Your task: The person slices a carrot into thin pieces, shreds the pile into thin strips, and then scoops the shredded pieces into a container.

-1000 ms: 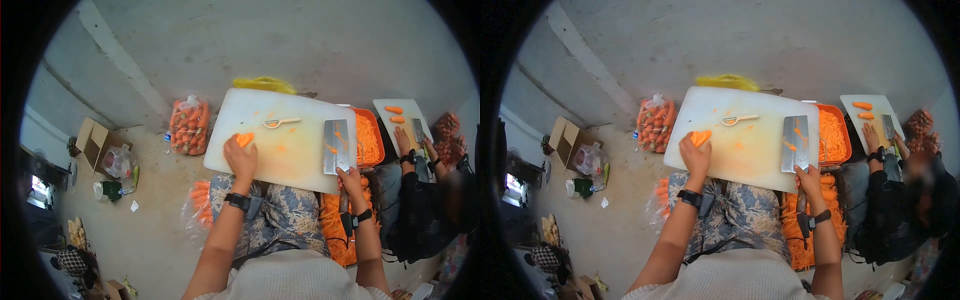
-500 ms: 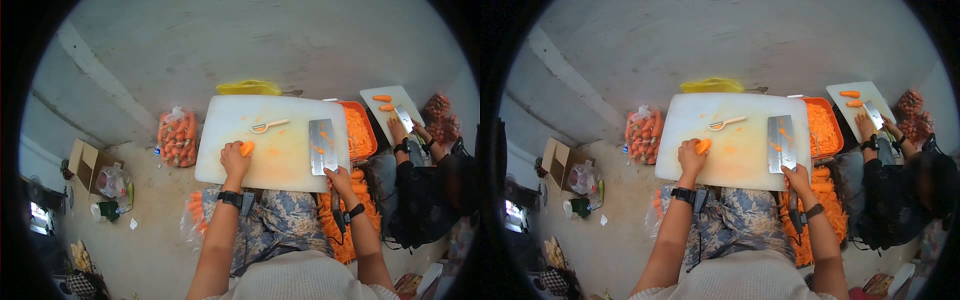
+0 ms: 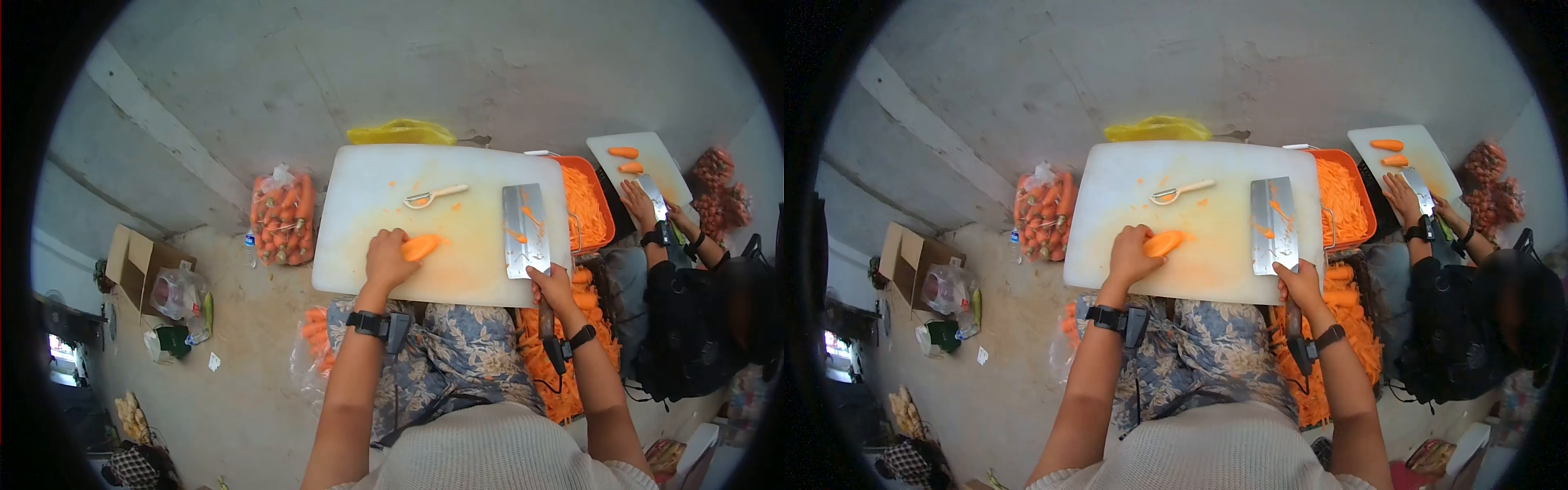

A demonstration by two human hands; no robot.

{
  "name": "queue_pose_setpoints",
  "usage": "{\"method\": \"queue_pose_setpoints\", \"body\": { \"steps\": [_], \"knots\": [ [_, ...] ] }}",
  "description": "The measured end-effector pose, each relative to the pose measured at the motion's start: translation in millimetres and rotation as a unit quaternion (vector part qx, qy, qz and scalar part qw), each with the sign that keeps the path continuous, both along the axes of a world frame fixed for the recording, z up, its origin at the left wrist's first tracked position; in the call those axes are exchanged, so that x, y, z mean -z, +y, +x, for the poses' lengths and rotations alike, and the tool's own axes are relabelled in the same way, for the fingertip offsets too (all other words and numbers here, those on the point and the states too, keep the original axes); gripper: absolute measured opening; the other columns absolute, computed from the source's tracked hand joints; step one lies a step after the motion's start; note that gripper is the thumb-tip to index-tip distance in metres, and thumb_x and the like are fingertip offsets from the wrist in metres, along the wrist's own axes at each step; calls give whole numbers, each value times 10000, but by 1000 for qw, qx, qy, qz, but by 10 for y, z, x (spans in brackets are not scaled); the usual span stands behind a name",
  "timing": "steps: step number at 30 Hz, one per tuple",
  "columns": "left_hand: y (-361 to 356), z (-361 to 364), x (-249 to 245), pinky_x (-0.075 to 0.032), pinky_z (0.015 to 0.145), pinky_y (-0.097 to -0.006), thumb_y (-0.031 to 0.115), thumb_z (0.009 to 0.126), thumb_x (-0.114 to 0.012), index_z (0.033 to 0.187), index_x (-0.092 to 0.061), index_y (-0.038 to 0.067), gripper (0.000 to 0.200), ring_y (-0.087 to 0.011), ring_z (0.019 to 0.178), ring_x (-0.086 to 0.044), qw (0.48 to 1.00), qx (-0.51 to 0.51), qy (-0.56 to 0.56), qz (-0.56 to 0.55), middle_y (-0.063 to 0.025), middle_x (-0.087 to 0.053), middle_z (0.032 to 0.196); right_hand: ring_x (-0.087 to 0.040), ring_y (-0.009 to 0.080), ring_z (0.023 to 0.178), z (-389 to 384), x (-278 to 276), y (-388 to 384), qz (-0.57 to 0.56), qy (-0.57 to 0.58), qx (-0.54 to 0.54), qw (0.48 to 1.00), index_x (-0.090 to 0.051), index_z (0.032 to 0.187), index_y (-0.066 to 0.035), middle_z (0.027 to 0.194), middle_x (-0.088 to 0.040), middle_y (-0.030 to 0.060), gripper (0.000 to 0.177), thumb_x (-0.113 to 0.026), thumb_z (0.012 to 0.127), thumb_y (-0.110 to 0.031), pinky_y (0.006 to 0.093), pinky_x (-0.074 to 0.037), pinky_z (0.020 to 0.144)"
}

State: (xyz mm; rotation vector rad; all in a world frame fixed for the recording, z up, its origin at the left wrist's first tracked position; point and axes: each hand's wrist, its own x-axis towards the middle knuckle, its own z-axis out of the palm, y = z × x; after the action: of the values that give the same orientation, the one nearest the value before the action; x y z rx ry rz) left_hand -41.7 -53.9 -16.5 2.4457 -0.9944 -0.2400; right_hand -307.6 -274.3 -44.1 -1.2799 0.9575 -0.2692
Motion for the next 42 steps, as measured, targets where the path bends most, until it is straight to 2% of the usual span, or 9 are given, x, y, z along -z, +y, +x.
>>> {"method": "queue_pose_setpoints", "body": {
  "steps": [7, 11, 14, 20, 22, 23, 25, 28, 42],
  "knots": [
    [-398, -751, 11, -466, 843, -418, 146, 595, -824, 989, -638, 108, 437, -318, 980, -543, 983, 173, 19, -56, -107, -574, 996, -472, 94, 396, 7, -26, 22, -18, 5, 0, 1000, -521, 809, -29, 564, -534, 17, 241, -688, 875, -190, 257, -400, 368],
    [-374, -839, 62, -464, 851, -417, 142, 601, -830, 1032, -644, 99, 472, -306, 1005, -538, 985, 147, 36, -82, -94, -577, 1033, -491, 115, 395, -22, 23, 7, -24, -11, -12, 1000, -547, 857, -6, 578, -556, 42, 261, -713, 855, -208, 258, -408, 378],
    [-278, -936, 47, -455, 880, -403, 151, 619, -822, 1045, -659, 82, 461, -310, 1007, -545, 972, 133, 20, -191, -94, -598, 1017, -505, 120, 405, -26, 1, 3, -31, -9, -22, 999, -550, 863, -3, 585, -565, 49, 272, -716, 854, -218, 262, -417, 384],
    [-223, -1054, 253, -473, 845, -408, 73, 717, -724, 962, -683, 36, 251, -314, 943, -579, 950, 129, -22, -285, -112, -636, 944, -510, 116, 405, 27, -282, 46, -78, -3, -36, 996, -557, 861, 4, 583, -566, 53, 285, -719, 851, -229, 267, -423, 382],
    [-215, -1044, 331, -481, 823, -412, 66, 724, -715, 954, -680, 32, 235, -313, 929, -589, 939, 158, -65, -298, -109, -641, 947, -566, 207, 448, 20, -531, 60, -247, 99, -113, 957, -581, 875, -4, 600, -591, 101, 260, -702, 844, -231, 335, -464, 436],
    [-207, -1041, 354, -481, 823, -412, 66, 724, -715, 954, -680, 32, 235, -313, 929, -589, 939, 158, -63, -297, -109, -641, 947, -566, 207, 448, -5, -600, 79, -246, 101, -113, 957, -581, 875, -4, 600, -591, 101, 260, -702, 844, -231, 335, -464, 436],
    [-217, -1043, 345, -483, 821, -415, 63, 717, -715, 939, -681, 32, 227, -313, 923, -593, 937, 166, -73, -298, -103, -641, 947, -614, 329, 573, -56, -696, 98, -539, 117, -238, 799, -610, 889, -32, 655, -618, 161, 207, -659, 842, -227, 422, -501, 550],
    [-219, -1058, 302, -487, 815, -409, 52, 736, -687, 935, -683, 37, 199, -303, 924, -597, 938, 173, -82, -289, -98, -640, 942, -612, 400, 691, -78, -714, 278, -539, 172, -290, 772, -624, 889, -54, 702, -630, 188, 175, -625, 845, -224, 472, -497, 645],
    [-289, -1172, 331, -497, 774, -377, 58, 766, -636, 971, -703, 83, 217, -260, 909, -596, 942, 145, -121, -278, -50, -642, 919, -626, 372, 660, 63, -889, 456, -555, 162, -307, 756, -659, 855, -41, 703, -640, 179, 220, -595, 877, -250, 467, -494, 610]
  ]
}}
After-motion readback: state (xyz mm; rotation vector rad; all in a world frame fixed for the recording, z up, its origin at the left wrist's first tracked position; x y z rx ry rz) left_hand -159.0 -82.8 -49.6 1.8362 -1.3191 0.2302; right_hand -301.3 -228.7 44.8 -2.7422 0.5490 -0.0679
